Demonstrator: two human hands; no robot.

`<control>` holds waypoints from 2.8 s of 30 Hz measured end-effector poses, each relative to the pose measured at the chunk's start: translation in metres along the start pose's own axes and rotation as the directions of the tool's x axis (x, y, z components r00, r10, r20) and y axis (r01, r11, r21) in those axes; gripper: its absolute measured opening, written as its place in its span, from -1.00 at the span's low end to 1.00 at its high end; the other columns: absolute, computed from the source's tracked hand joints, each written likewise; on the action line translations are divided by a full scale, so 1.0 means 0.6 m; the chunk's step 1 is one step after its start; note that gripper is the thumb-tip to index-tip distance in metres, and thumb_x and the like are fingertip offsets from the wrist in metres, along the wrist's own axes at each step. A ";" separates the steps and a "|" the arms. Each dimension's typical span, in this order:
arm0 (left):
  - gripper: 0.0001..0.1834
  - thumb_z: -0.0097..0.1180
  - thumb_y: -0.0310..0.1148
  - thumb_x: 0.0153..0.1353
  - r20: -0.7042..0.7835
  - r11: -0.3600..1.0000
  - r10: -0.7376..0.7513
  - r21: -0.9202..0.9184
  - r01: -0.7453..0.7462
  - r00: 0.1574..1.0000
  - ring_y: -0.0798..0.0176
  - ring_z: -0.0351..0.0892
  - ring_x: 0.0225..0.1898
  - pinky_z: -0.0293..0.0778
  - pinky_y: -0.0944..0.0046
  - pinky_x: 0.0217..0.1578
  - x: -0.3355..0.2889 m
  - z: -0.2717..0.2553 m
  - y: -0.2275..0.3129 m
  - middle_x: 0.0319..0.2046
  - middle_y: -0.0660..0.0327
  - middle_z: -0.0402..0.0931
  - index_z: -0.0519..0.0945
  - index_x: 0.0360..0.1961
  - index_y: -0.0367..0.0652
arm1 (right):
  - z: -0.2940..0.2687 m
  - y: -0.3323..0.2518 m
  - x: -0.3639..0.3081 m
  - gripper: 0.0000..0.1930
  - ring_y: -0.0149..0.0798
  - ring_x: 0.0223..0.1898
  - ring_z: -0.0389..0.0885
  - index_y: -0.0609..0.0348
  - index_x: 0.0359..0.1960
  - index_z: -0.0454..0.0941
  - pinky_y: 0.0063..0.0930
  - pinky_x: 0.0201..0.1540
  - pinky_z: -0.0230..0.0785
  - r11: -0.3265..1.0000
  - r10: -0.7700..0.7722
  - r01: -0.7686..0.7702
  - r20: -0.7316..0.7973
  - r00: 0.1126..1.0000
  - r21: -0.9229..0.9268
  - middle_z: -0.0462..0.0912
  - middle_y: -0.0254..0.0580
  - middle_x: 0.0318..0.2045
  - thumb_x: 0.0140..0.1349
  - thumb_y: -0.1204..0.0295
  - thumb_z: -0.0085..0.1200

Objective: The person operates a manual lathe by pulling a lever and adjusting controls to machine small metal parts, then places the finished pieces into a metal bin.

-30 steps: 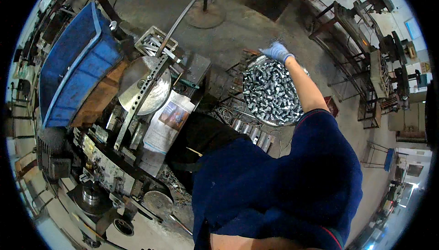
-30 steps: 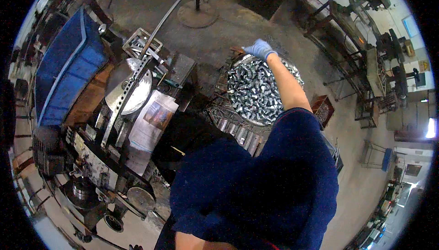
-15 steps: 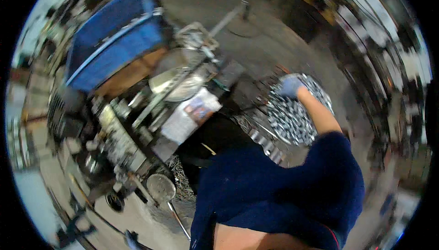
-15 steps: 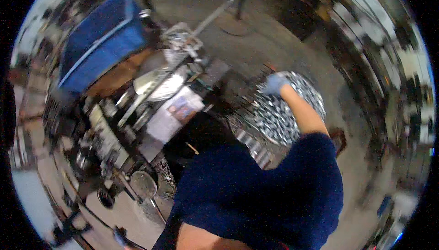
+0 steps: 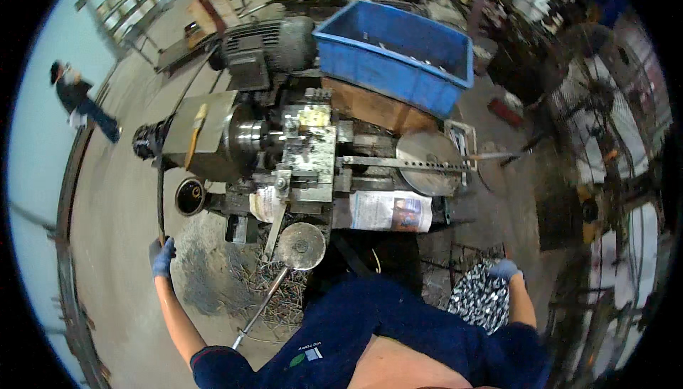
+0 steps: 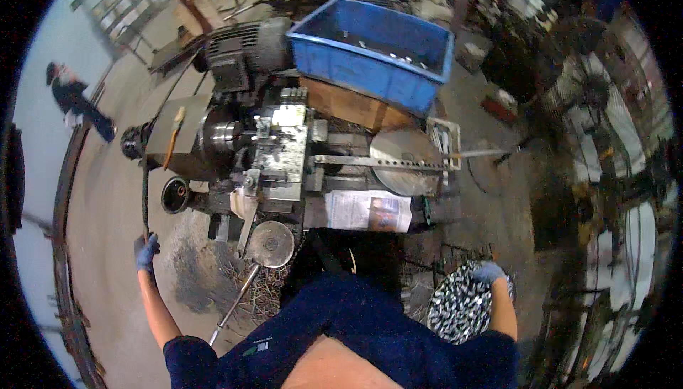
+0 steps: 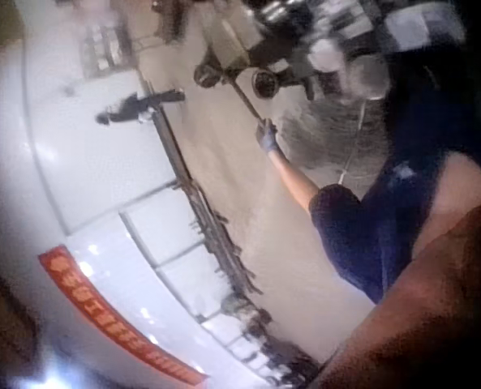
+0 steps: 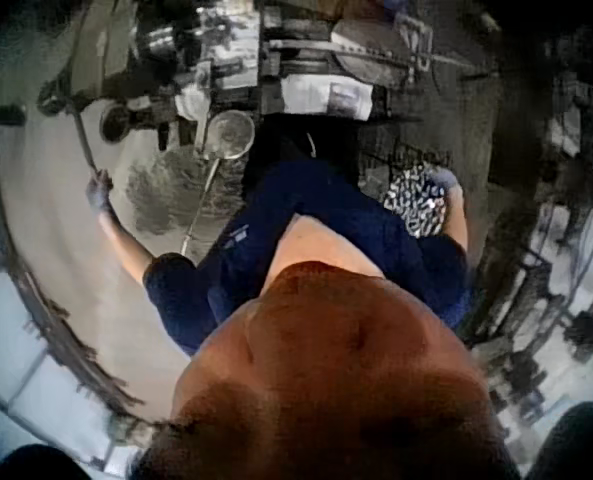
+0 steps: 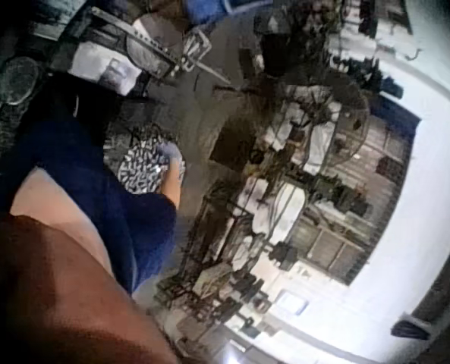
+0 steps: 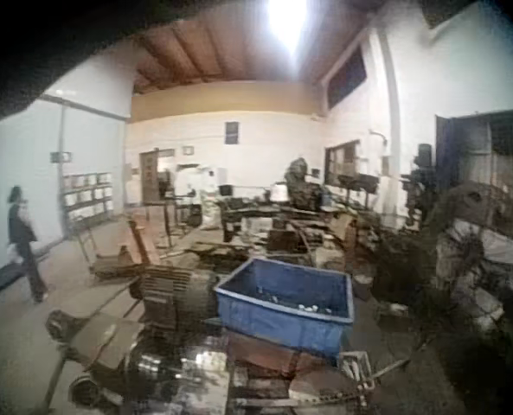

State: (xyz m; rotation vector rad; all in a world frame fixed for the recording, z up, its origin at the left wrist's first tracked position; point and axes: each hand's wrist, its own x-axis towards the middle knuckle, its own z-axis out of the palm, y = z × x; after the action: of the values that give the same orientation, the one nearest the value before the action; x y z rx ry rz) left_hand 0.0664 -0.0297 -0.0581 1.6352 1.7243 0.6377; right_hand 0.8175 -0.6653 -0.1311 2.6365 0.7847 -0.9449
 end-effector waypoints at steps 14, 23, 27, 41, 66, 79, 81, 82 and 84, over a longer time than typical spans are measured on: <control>-0.50 -0.02 -0.05 0.22 0.401 0.692 0.721 -0.457 -0.559 0.565 0.36 0.53 -0.24 0.43 0.30 -0.14 -0.194 0.269 0.530 -0.26 0.15 0.57 0.51 -0.05 -0.31 | -0.291 -0.468 -0.114 -0.69 -0.24 -0.03 0.47 0.27 -0.18 0.59 -0.38 0.10 0.21 0.269 -0.509 0.923 -0.773 0.380 0.276 0.55 -0.09 -0.17 -0.04 0.54 0.18; -0.51 0.01 0.02 0.20 0.634 0.583 0.640 -0.769 0.263 0.434 0.37 0.52 -0.31 0.44 0.39 -0.30 -0.268 0.352 0.546 -0.35 0.20 0.56 0.53 -0.17 -0.27 | -0.339 -0.718 -0.218 -0.59 0.00 -0.07 0.42 0.15 -0.28 0.58 -0.23 -0.05 0.33 -0.089 -0.751 0.995 -0.660 -0.037 0.046 0.38 0.02 -0.14 -0.20 0.22 0.30; -0.58 0.08 -0.03 0.17 0.646 0.809 0.548 -0.572 -0.139 0.531 0.48 0.42 -0.48 0.37 0.42 -0.45 -0.258 0.319 0.545 -0.53 0.30 0.52 0.61 -0.35 -0.25 | -0.334 -0.723 -0.222 -0.57 0.04 -0.18 0.50 0.16 -0.30 0.58 -0.25 -0.11 0.39 -0.008 -0.806 0.989 -0.584 -0.093 -0.146 0.41 0.10 -0.09 -0.19 0.16 0.31; -0.55 0.13 -0.05 0.12 0.540 0.787 0.617 -0.421 -0.452 0.572 0.50 0.34 -0.60 0.30 0.38 -0.57 -0.233 0.283 0.544 -0.67 0.29 0.49 0.63 -0.49 -0.32 | -0.377 -0.765 -0.259 -0.61 0.04 -0.03 0.45 0.25 -0.29 0.59 -0.27 0.02 0.33 -0.092 -0.927 0.990 -0.355 -0.123 -0.103 0.43 0.11 -0.02 -0.10 0.22 0.27; -0.59 0.05 0.00 0.03 -0.184 0.926 -0.022 0.367 0.089 0.983 -0.14 0.51 -0.30 0.39 -0.01 -0.27 -0.148 -0.016 -0.048 -0.40 -0.06 0.54 0.57 -0.38 -0.18 | -0.433 -1.049 -0.099 -0.32 -0.06 -0.26 0.48 0.31 -0.45 0.61 -0.32 -0.14 0.29 0.195 -0.978 0.577 -0.109 0.180 -0.793 0.55 0.08 -0.36 -0.04 -0.23 -0.02; -0.61 0.08 -0.05 0.01 -0.273 0.828 0.172 0.561 0.011 0.947 -0.16 0.50 -0.30 0.39 -0.02 -0.28 -0.157 -0.005 -0.007 -0.41 -0.07 0.52 0.54 -0.40 -0.20 | -0.457 -1.075 -0.099 -0.47 -0.01 -0.35 0.61 0.18 -0.41 0.63 -0.26 -0.23 0.46 0.219 -0.955 0.697 -0.002 0.298 -0.682 0.63 0.02 -0.42 -0.17 -0.09 0.19; -0.61 0.07 -0.04 0.02 -0.271 0.822 0.146 0.569 0.035 0.952 -0.16 0.50 -0.29 0.39 -0.02 -0.27 -0.157 -0.004 0.001 -0.40 -0.08 0.52 0.54 -0.40 -0.21 | -0.456 -1.081 -0.085 -0.48 -0.01 -0.33 0.61 0.17 -0.41 0.63 -0.26 -0.21 0.45 0.220 -0.947 0.652 0.003 0.322 -0.725 0.63 0.00 -0.40 -0.17 -0.09 0.19; -0.61 0.07 -0.04 0.02 -0.270 0.817 0.126 0.575 0.054 0.955 -0.17 0.50 -0.28 0.39 -0.02 -0.27 -0.161 -0.004 0.000 -0.40 -0.09 0.52 0.54 -0.40 -0.21 | -0.454 -1.082 -0.088 -0.47 -0.02 -0.32 0.61 0.17 -0.40 0.63 -0.26 -0.20 0.45 0.216 -0.945 0.651 0.010 0.326 -0.727 0.63 -0.01 -0.39 -0.17 -0.09 0.19; -0.61 0.07 -0.04 0.03 -0.272 0.802 0.139 0.596 0.054 0.952 -0.17 0.49 -0.26 0.38 -0.02 -0.25 -0.159 -0.007 0.002 -0.38 -0.09 0.52 0.54 -0.39 -0.21 | -0.455 -1.084 -0.092 -0.47 -0.03 -0.31 0.61 0.17 -0.40 0.63 -0.26 -0.19 0.45 0.209 -0.943 0.650 0.026 0.333 -0.731 0.63 -0.02 -0.38 -0.17 -0.09 0.19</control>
State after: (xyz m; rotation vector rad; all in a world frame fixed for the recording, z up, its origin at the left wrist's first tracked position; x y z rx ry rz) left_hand 0.0631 -0.1239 -0.0417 2.0902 2.2871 0.3894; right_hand 0.5607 -0.0439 0.0892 1.6070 2.3306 -0.0431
